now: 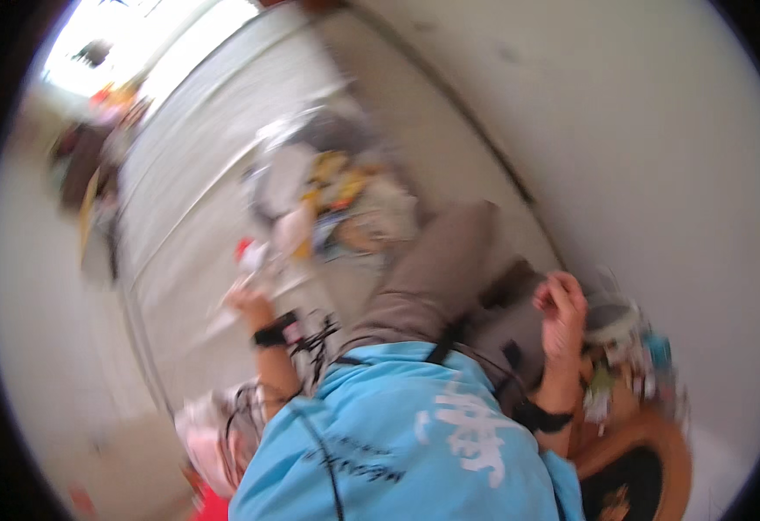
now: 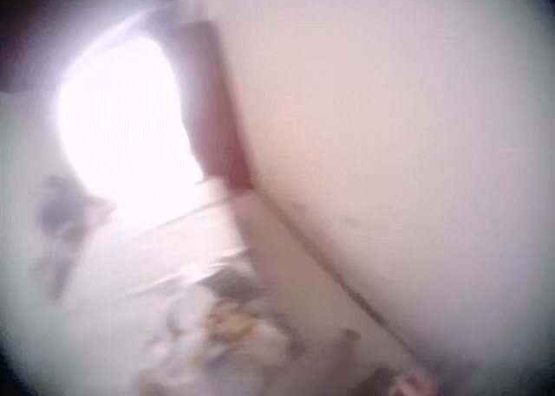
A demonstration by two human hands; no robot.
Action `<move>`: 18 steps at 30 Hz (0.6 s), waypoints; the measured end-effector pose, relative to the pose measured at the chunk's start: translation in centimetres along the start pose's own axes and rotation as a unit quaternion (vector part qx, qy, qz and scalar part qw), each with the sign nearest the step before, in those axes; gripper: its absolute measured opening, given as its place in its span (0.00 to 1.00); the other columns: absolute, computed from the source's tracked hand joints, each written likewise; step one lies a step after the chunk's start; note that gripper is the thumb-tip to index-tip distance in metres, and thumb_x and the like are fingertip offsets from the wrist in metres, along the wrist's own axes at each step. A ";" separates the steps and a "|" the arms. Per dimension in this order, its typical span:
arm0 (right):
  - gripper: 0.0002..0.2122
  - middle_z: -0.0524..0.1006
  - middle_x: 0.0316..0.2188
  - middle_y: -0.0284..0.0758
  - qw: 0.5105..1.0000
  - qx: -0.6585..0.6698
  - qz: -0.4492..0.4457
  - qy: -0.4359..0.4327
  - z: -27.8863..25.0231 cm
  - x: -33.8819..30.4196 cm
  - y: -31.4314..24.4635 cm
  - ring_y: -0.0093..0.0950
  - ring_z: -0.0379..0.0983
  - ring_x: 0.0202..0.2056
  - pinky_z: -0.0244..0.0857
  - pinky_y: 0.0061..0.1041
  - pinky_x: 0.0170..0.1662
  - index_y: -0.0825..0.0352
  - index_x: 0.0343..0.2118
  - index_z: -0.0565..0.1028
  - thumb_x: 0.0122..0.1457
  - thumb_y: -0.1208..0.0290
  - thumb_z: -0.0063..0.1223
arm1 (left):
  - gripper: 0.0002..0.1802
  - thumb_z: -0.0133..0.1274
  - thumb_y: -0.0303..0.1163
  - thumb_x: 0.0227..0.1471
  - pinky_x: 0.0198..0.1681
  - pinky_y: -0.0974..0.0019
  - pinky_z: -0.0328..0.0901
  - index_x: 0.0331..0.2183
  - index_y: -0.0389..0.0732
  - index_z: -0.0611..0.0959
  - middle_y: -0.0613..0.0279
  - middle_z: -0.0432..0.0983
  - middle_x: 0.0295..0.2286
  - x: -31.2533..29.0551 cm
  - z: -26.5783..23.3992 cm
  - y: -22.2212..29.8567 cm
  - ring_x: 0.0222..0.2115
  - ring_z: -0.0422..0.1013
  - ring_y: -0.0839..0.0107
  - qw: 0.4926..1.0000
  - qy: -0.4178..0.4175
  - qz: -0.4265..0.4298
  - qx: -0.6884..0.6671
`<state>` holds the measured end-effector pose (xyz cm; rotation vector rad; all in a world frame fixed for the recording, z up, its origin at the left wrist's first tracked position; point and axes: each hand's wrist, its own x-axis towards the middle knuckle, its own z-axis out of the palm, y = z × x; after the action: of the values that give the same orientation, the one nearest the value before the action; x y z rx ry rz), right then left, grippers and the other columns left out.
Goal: The person sits on the floor and repeatedly picks up small boxes, bottles, and papers from a low table, then places them into a plastic bag on the floor. The person handles items one at a time, moving them between the table and the bag.
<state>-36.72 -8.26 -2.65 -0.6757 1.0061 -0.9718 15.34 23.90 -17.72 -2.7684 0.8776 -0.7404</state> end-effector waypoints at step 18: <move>0.14 0.72 0.34 0.33 0.755 -0.009 0.016 0.656 -32.9 -16.6 12.6 0.23 0.69 0.30 0.64 0.21 0.28 0.67 0.43 0.69 0.54 0.71 0.55 | 0.24 0.45 0.43 0.59 0.45 0.61 0.66 0.52 0.40 0.69 0.57 0.70 0.47 -13.6 -31.4 46.9 0.44 0.70 0.63 0.254 -0.640 0.346 -0.637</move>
<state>-65.81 10.87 -20.04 0.1609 2.2359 -1.4065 -33.40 -6.34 -9.01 -1.3187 1.9737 2.8950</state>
